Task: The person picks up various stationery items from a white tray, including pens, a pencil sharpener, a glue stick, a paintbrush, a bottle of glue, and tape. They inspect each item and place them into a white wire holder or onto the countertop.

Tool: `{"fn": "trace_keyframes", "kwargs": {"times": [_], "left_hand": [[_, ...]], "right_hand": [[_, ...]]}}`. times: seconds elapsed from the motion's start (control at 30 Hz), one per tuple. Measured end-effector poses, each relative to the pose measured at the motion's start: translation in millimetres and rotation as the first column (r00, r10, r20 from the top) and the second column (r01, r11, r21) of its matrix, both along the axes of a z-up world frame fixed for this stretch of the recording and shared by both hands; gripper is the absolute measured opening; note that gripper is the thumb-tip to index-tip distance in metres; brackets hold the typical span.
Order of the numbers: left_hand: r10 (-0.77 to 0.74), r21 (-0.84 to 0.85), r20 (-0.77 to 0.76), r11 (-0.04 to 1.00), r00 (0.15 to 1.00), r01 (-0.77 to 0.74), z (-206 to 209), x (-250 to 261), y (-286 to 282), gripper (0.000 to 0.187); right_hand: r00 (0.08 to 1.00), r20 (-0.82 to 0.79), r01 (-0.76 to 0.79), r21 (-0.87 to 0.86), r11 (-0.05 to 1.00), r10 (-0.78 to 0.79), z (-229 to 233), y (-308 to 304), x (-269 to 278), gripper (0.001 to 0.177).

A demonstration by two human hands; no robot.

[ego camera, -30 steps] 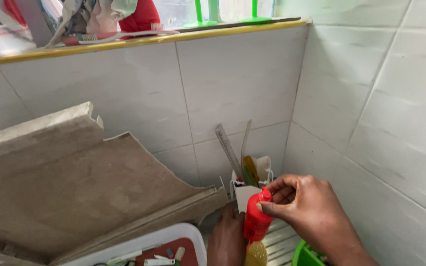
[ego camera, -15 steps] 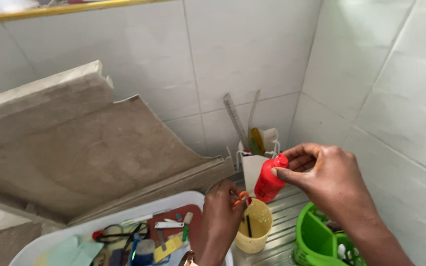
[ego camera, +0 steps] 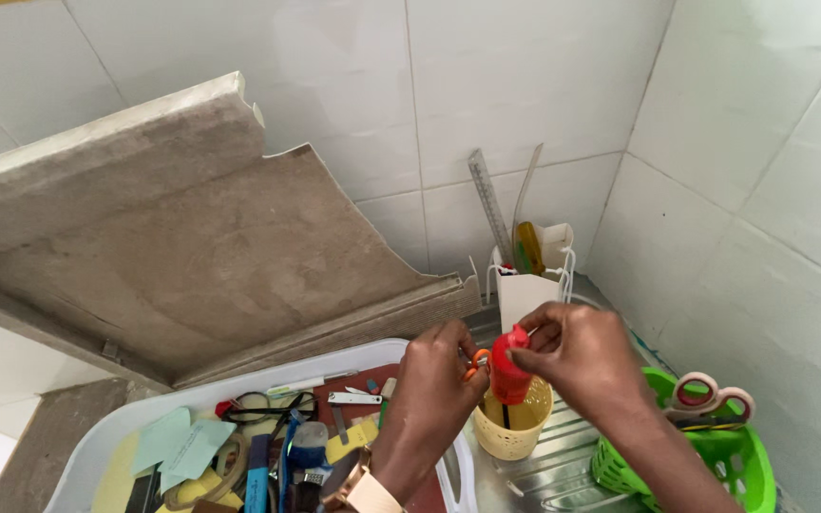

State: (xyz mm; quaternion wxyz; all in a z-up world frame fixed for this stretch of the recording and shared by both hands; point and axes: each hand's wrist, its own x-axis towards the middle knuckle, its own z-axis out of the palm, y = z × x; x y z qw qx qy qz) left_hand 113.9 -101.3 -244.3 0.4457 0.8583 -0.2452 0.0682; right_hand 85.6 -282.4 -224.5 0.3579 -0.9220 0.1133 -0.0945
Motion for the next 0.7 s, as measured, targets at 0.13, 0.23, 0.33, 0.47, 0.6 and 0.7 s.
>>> {"fn": "trace_keyframes", "kwargs": {"times": [0.13, 0.23, 0.33, 0.47, 0.6, 0.7], "left_hand": [[-0.081, 0.068, -0.063, 0.994, 0.995, 0.085, -5.0, 6.7, -3.2, 0.023], [-0.120, 0.095, -0.012, 0.988, 0.993, 0.120, -10.4, 9.2, -7.1, 0.029], [-0.061, 0.152, -0.123, 0.985, 0.990, 0.079, -11.3, 7.0, -6.8, 0.032], [-0.021, 0.211, -0.050, 0.977, 0.999, 0.031, -15.2, 10.0, -8.7, 0.031], [-0.207, 0.363, 0.383, 0.930, 0.900, 0.059, -34.0, 14.8, -15.1, 0.044], [-0.388, 0.647, 0.390, 0.760, 0.835, 0.051, -45.7, 20.2, -22.4, 0.031]], "right_hand": [[0.999, -0.038, 0.019, -0.021, 1.000, -0.019, -26.2, 1.6, 3.0, 0.031], [0.997, -0.059, 0.038, -0.069, 0.997, -0.042, -39.4, -1.6, 5.2, 0.032], [0.994, -0.082, 0.063, -0.123, 0.990, -0.074, -48.1, -5.7, 7.9, 0.033], [0.991, -0.105, 0.071, -0.162, 0.984, -0.089, -50.4, -7.4, 8.3, 0.033], [0.983, -0.160, 0.071, -0.130, 0.989, -0.092, -40.0, -4.1, 7.8, 0.034], [0.982, -0.161, 0.079, -0.146, 0.986, -0.103, -27.5, -0.1, 7.8, 0.030]]}}
